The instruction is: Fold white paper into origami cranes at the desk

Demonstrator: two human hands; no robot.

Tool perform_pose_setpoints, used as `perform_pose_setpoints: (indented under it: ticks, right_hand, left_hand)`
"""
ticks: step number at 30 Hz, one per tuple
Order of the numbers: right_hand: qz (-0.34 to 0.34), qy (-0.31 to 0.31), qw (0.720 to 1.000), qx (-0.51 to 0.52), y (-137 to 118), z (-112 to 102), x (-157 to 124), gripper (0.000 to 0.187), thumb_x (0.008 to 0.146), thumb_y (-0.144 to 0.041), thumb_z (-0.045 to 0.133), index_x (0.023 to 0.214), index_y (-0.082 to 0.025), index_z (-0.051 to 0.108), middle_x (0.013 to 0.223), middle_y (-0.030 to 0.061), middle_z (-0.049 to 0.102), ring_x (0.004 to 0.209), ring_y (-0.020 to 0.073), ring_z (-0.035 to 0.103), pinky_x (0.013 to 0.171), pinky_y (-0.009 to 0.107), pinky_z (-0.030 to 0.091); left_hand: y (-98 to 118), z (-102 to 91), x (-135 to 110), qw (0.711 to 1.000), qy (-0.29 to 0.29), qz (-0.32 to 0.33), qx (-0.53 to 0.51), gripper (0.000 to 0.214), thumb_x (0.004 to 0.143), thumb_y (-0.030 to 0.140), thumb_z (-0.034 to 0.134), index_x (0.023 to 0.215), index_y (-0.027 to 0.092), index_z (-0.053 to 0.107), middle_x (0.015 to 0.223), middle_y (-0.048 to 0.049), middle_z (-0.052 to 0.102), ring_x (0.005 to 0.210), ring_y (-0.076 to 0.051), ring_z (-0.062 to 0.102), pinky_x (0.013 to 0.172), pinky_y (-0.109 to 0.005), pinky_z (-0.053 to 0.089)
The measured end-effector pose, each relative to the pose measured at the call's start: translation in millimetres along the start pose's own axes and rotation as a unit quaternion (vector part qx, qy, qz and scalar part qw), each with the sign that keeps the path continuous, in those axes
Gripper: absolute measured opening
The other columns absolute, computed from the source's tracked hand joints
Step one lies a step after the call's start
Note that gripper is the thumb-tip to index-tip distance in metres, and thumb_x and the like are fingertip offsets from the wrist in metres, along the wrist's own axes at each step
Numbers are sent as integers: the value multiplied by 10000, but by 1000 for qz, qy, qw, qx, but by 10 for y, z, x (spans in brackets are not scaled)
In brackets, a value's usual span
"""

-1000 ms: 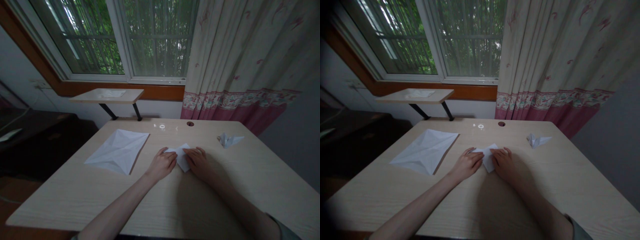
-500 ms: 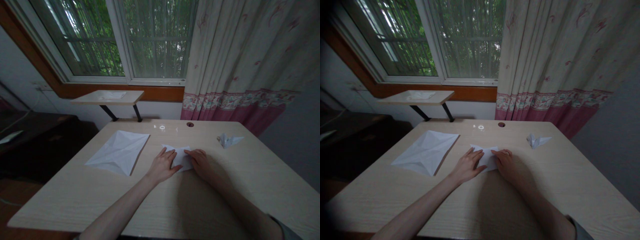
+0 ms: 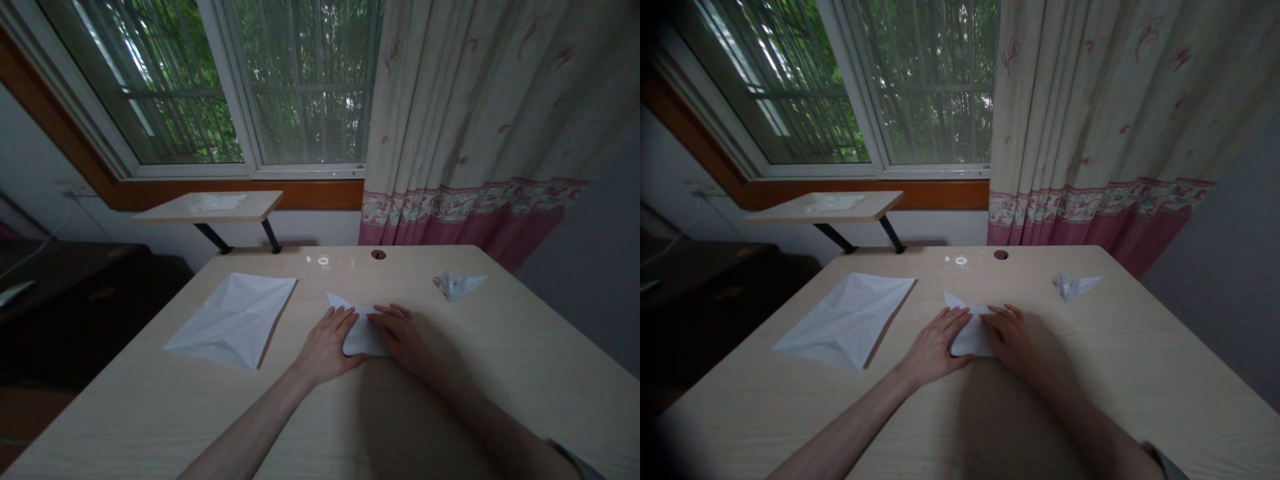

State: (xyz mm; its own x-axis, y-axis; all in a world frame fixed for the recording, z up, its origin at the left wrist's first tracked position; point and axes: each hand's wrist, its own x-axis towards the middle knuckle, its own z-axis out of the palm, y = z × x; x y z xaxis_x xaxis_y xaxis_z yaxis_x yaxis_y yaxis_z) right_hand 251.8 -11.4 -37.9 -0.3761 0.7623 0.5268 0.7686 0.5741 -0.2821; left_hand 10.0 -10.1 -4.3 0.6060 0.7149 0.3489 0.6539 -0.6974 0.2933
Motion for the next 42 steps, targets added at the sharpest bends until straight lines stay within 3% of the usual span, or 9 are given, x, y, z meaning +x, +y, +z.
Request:
perform_pose_setpoints:
  ticks: [5, 11, 17, 25, 32, 42]
  right_hand:
    - [13, -20, 1000, 17, -76, -10, 19, 601, 780, -38, 422, 1310, -257, 601, 1265, 56, 708, 1192, 206, 648, 1087, 488, 469]
    - [18, -50, 999, 8, -192, -103, 36, 653, 760, -55, 424, 1365, -270, 545, 1319, 51, 675, 1240, 218, 607, 1155, 525, 367]
    - [16, -57, 998, 21, -165, -116, 24, 659, 731, -77, 435, 1359, -240, 550, 1324, 68, 673, 1233, 245, 603, 1133, 526, 370]
    - [27, -41, 997, 52, -157, -147, 43, 662, 730, -87, 481, 1342, -324, 566, 1279, 13, 698, 1173, 268, 640, 1101, 448, 411]
    - [39, -41, 996, 72, -118, -129, 34, 448, 871, -173, 493, 1298, -276, 583, 1247, 52, 704, 1169, 252, 626, 1092, 510, 408]
    - [41, -12, 996, 76, -69, -61, 9, 420, 864, -157, 498, 1260, -271, 580, 1221, 65, 709, 1136, 256, 648, 1078, 551, 400]
  left_hand:
    - [-31, -66, 0, 999, 22, 21, -12, 664, 789, 438, 758, 1376, 200, 557, 1440, -120, 577, 1340, -317, 538, 1182, -557, 358]
    - [-12, -145, -2, 998, 30, 50, -32, 598, 777, 334, 734, 1348, 232, 590, 1365, -71, 645, 1278, -288, 593, 1183, -528, 364]
    - [1, -125, -2, 998, 33, 10, -59, 634, 722, 283, 770, 1331, 222, 604, 1357, -80, 650, 1242, -294, 616, 1129, -527, 432]
    - [-78, -72, 22, 988, 56, -56, -135, 611, 698, 203, 764, 1293, 247, 630, 1357, -70, 648, 1225, -270, 629, 1077, -462, 497]
    - [-94, -93, 56, 983, 30, -62, -168, 632, 689, 172, 724, 1309, 228, 614, 1388, -81, 624, 1268, -275, 593, 1112, -482, 446]
    - [-28, -208, 54, 992, -3, -31, -121, 841, 683, 276, 761, 1464, 236, 453, 1544, -117, 453, 1425, -322, 418, 1210, -581, 228]
